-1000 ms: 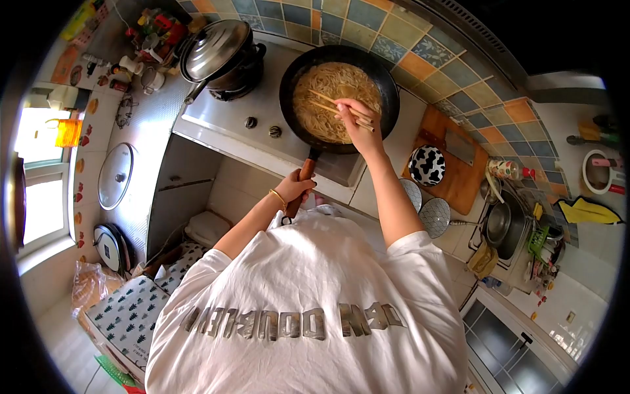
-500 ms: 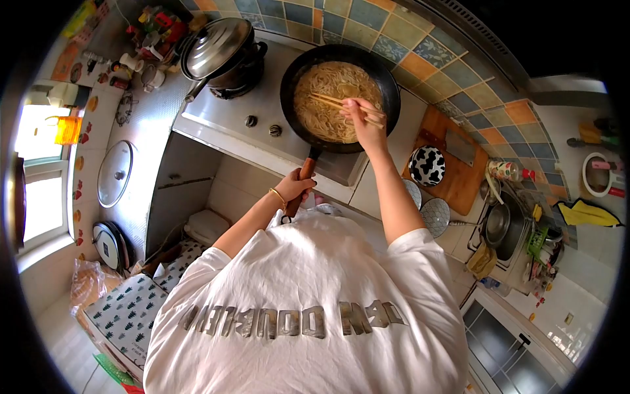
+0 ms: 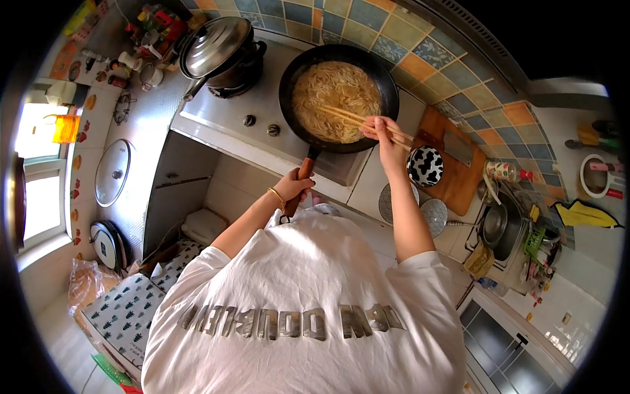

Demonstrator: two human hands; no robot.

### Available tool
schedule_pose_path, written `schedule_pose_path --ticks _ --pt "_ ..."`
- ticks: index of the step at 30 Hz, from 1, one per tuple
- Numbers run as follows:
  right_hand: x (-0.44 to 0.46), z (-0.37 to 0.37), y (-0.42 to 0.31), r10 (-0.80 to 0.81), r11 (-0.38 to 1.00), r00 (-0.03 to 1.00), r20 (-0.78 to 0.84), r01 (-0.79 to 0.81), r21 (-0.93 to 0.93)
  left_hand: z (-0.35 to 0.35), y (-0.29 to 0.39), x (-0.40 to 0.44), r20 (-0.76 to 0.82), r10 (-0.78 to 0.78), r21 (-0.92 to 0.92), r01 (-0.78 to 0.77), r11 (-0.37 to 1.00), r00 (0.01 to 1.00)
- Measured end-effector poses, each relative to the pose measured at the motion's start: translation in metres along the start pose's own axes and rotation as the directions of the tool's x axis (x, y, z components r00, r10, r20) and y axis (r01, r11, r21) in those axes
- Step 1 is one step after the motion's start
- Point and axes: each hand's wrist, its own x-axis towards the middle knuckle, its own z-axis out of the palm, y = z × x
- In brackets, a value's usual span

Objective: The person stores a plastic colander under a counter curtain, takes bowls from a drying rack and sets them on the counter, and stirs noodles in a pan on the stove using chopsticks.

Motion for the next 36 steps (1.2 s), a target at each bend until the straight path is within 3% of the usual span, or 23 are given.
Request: schedule_pose_path --ticks 6,18,21,24,31,36 --pt "0.022 0.031 0.008 -0.107 0.992 0.994 0.013 0.106 0.063 0.001 0.002 -0.001 -0.002 -0.005 0.002 0.005 1.0 1.0" --pt "0.047 0.053 0.023 -0.058 0.998 0.994 0.091 0.061 -0.03 0.002 0.002 -0.002 -0.012 -0.035 -0.017 0.034 0.999 0.999" --pt "0.053 0.052 0.031 -0.093 0.995 0.995 0.035 0.091 0.041 0.003 0.004 -0.003 -0.012 -0.041 -0.01 0.041 0.999 0.999" --pt "0.052 0.039 0.025 0.014 0.997 0.999 -0.047 -0.011 0.07 0.003 0.004 -0.004 -0.019 -0.049 -0.013 0.049 0.999 0.999" --pt "0.044 0.003 0.021 0.199 0.934 0.97 -0.14 -0.144 0.328 0.003 0.006 -0.004 0.0 -0.047 -0.013 0.047 0.999 0.999" --pt "0.036 -0.008 0.013 0.169 0.952 0.979 -0.116 -0.131 0.278 0.003 0.007 -0.005 0.002 -0.046 -0.021 0.046 0.999 0.999"
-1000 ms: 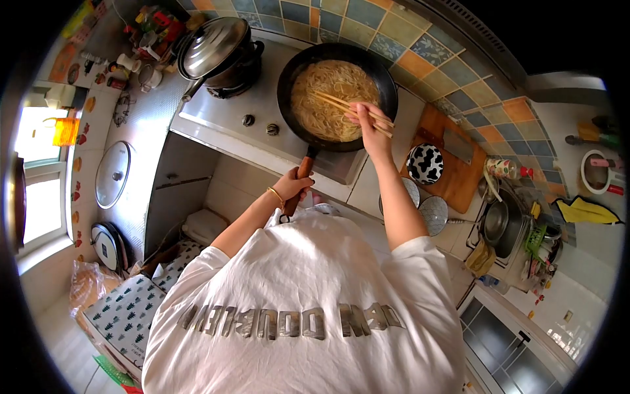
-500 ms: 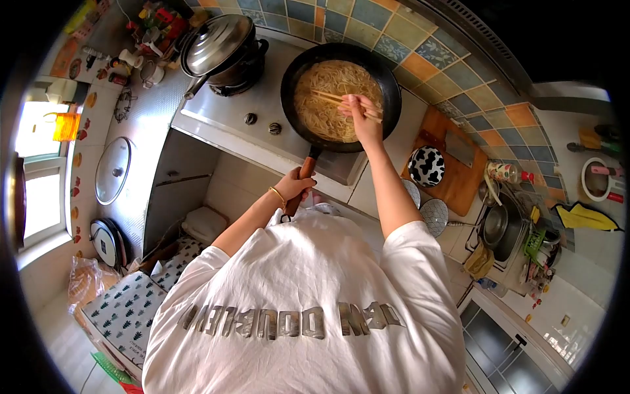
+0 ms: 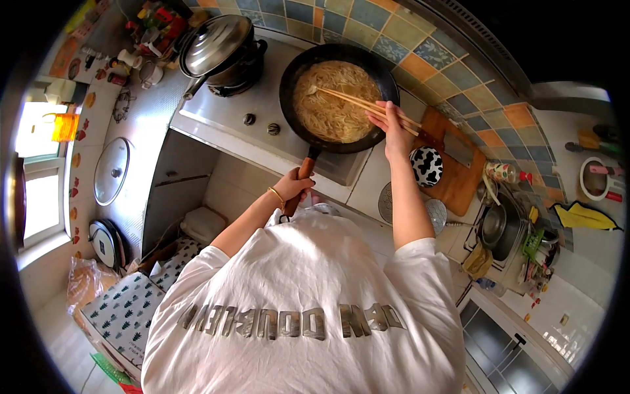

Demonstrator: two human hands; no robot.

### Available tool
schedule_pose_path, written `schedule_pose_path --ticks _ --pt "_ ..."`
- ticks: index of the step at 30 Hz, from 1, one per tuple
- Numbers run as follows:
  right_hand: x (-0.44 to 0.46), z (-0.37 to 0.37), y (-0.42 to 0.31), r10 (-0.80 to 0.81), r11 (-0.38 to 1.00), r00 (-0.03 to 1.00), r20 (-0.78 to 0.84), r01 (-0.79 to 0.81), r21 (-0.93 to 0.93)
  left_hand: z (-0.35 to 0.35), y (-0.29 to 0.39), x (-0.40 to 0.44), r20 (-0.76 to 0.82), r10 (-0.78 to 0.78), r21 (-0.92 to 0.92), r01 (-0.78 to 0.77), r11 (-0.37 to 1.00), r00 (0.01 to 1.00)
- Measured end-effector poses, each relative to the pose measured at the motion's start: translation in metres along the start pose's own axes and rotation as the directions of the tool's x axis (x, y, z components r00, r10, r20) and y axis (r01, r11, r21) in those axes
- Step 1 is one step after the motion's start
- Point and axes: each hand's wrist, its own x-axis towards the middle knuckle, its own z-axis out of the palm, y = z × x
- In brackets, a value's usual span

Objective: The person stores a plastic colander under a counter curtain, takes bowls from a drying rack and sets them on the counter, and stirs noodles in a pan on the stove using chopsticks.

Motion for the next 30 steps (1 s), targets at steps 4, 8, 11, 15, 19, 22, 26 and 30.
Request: schedule_pose_path --ticks 4,8,11,15,19,22,26,30 --pt "-0.005 0.017 0.004 -0.049 0.991 0.991 0.123 0.064 -0.12 -0.001 -0.003 0.002 0.0 -0.026 0.012 0.026 1.0 1.0" --pt "-0.01 0.026 0.012 -0.087 0.976 0.964 0.251 0.133 -0.171 -0.001 -0.003 0.002 0.003 0.004 0.005 -0.004 1.0 1.0" --pt "-0.014 0.025 0.01 -0.097 0.968 0.962 0.255 0.15 -0.199 -0.002 -0.004 0.002 0.003 0.007 0.011 -0.007 1.0 1.0" --pt "-0.014 0.022 0.005 -0.098 0.967 0.966 0.239 0.149 -0.205 -0.001 -0.003 0.002 0.0 0.009 0.023 -0.009 1.0 1.0" --pt "-0.015 0.02 -0.007 -0.066 0.963 0.975 0.211 0.118 -0.243 0.0 -0.002 0.001 -0.009 0.01 0.018 -0.01 1.0 1.0" --pt "-0.018 0.019 -0.021 -0.088 0.962 0.98 0.177 0.13 -0.24 -0.001 -0.004 0.002 -0.012 0.011 0.017 -0.011 1.0 1.0" --pt "-0.012 0.022 -0.019 -0.119 0.96 0.982 0.144 0.151 -0.236 -0.001 -0.005 0.004 -0.004 0.015 0.016 -0.015 1.0 1.0" --pt "-0.012 0.028 -0.013 -0.11 0.961 0.982 0.155 0.145 -0.235 0.0 -0.003 0.002 0.001 0.016 -0.003 -0.016 1.0 1.0"
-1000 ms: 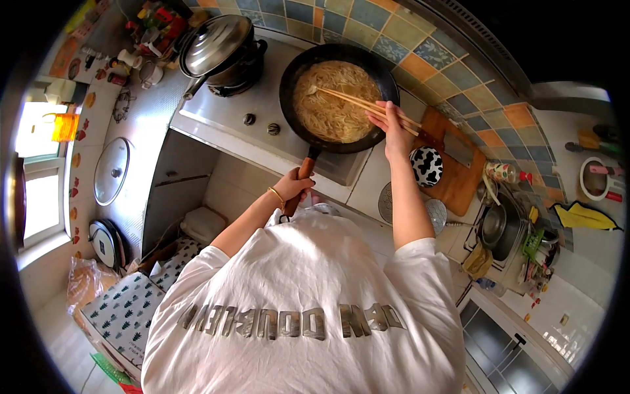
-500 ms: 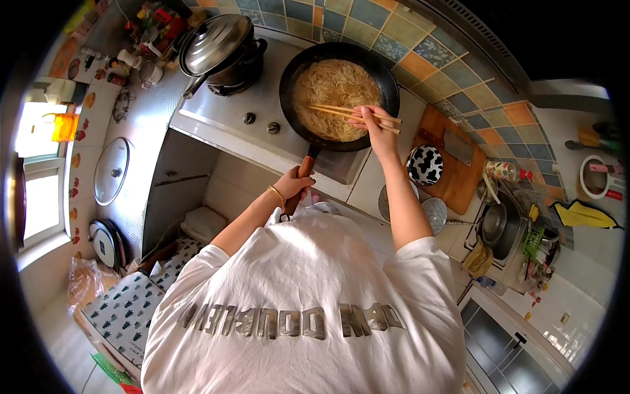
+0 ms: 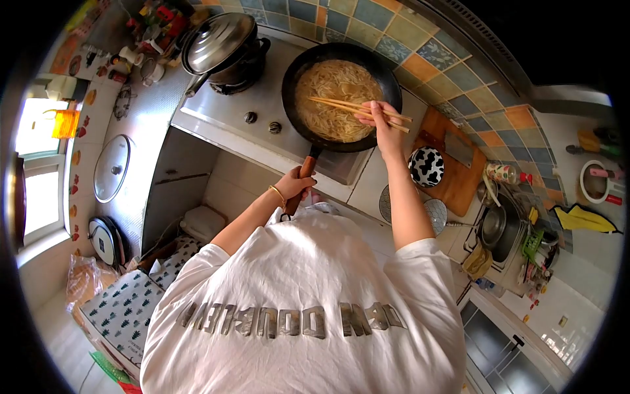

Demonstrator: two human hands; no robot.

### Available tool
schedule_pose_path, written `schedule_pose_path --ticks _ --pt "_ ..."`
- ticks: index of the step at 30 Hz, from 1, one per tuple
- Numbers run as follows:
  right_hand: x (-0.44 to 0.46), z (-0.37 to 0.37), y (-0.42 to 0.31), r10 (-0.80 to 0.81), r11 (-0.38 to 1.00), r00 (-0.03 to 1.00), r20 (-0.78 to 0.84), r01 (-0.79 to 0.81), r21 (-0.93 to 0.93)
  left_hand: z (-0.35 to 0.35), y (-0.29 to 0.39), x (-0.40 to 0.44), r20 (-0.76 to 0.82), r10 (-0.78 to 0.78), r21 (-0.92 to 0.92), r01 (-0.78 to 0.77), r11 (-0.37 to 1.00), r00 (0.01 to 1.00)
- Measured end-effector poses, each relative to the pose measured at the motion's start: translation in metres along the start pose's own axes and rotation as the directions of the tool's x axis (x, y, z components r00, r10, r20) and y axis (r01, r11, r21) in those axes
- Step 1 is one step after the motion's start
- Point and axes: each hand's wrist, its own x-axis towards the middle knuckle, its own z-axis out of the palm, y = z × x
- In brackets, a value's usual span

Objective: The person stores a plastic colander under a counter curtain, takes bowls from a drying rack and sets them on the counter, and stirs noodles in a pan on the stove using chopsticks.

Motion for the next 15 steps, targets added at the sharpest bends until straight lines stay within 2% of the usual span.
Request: schedule_pose_path --ticks 9,15 --pt "-0.012 -0.025 -0.012 0.025 0.995 0.993 -0.114 -0.014 0.103 0.0 0.001 0.0 -0.006 -0.001 0.003 0.001 1.0 1.0" --pt "-0.005 -0.009 0.0 -0.004 0.998 0.997 -0.079 0.009 0.069 0.0 0.0 0.0 -0.017 -0.008 0.009 0.008 1.0 1.0"
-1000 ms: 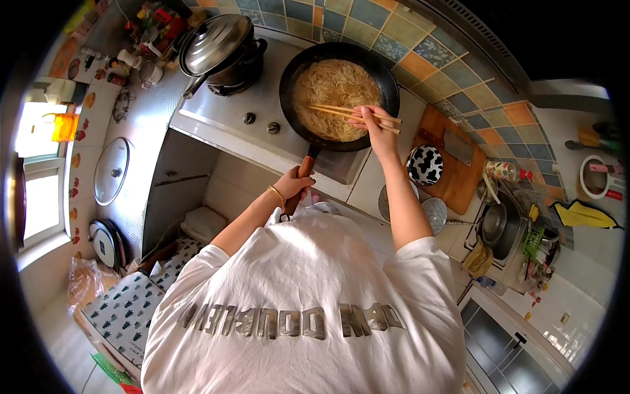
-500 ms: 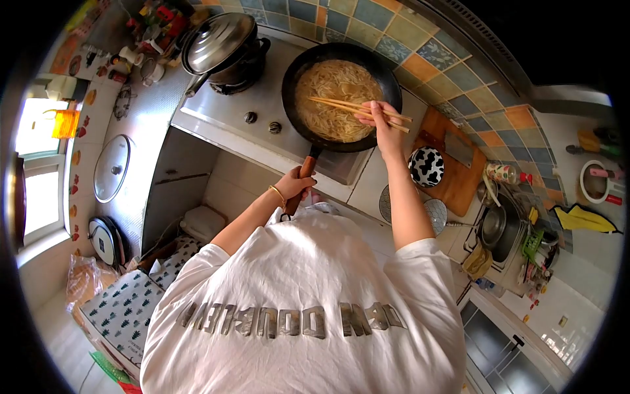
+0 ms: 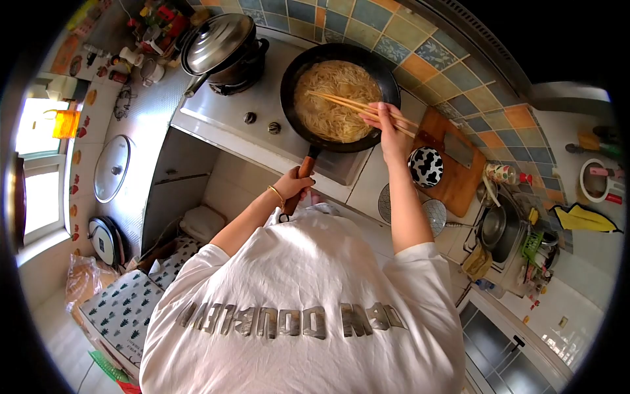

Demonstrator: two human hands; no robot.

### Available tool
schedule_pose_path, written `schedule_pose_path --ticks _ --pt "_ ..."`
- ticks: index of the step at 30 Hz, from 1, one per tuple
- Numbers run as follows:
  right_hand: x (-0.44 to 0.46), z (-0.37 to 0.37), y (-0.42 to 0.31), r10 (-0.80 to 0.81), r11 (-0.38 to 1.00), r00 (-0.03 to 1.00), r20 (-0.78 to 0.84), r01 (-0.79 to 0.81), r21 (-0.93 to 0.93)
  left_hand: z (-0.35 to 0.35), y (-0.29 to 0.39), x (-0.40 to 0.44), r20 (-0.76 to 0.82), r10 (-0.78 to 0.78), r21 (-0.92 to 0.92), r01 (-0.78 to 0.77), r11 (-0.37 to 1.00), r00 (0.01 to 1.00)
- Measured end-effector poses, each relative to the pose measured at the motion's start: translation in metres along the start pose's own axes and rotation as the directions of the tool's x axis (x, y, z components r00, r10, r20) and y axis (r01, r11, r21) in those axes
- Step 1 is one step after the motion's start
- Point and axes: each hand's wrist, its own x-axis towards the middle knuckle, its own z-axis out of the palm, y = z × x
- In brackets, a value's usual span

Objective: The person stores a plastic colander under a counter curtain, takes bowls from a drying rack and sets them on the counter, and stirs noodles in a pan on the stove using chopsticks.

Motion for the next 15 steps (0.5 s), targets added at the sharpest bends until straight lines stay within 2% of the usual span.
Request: schedule_pose_path --ticks 6,12,15 --pt "0.002 0.004 -0.011 -0.023 0.998 1.0 -0.018 0.024 0.051 0.001 0.001 -0.002 -0.006 0.006 0.0 -0.006 1.0 1.0" --pt "-0.003 -0.041 -0.013 -0.028 0.998 0.987 -0.158 0.036 0.047 0.002 0.001 -0.001 -0.03 -0.013 -0.005 0.013 1.0 0.999" --pt "-0.002 -0.061 0.004 -0.028 1.0 0.985 -0.17 0.029 0.002 0.003 0.002 -0.004 -0.045 -0.017 0.019 0.018 1.0 0.999"
